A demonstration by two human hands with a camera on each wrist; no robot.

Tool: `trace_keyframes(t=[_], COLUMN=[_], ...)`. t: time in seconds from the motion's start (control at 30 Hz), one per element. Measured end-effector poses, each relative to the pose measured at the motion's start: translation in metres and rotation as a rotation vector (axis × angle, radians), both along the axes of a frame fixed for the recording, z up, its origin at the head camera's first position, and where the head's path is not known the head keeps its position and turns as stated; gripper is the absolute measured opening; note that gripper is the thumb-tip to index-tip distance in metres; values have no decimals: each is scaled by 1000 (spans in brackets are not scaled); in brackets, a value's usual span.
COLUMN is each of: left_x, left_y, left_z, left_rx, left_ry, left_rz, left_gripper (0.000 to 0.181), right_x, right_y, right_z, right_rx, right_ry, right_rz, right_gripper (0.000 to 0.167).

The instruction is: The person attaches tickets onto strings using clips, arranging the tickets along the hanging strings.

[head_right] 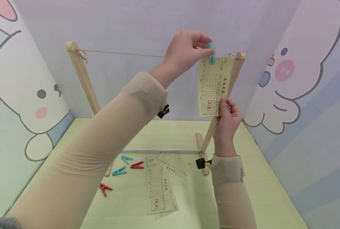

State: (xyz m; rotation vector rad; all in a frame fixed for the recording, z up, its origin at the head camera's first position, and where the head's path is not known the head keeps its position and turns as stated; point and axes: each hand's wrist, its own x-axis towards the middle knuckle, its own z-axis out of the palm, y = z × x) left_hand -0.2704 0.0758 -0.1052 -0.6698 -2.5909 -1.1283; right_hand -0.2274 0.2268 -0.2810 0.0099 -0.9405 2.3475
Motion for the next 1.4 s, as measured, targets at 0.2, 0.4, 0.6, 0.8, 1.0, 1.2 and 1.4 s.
trace_keyframes(t=[0.2,0.4,0.6,0.8,1.0,1.2,1.4], left_x=[1,0,0,1,1,0,2], left_y=[-1,0,-1,0,1,0,0], left_z=[-1,-2,-4,-7,-7,-9,-8], left_rx=[-49,-75,-66,-58,-61,-60,-60], left_ry=[19,17,7,-3,-6,5,43], left_rz=[3,0,-6,-35,-38,-33,-29], left_gripper=[44,49,54,56,56,58,58], right_x=[0,1,1,2,1,1,3], right_y=[0,0,0,2,2,1,1], right_z=[1,-1,-3,-5,-8,-7,-8], right_rx=[20,48,58,68,65,79,130], right_ry=[-6,-19,-29,-46,-68,-80,-127], right_rz=[1,8,17,30,24,42,87], right_gripper=[28,28,28,29,25,22,19])
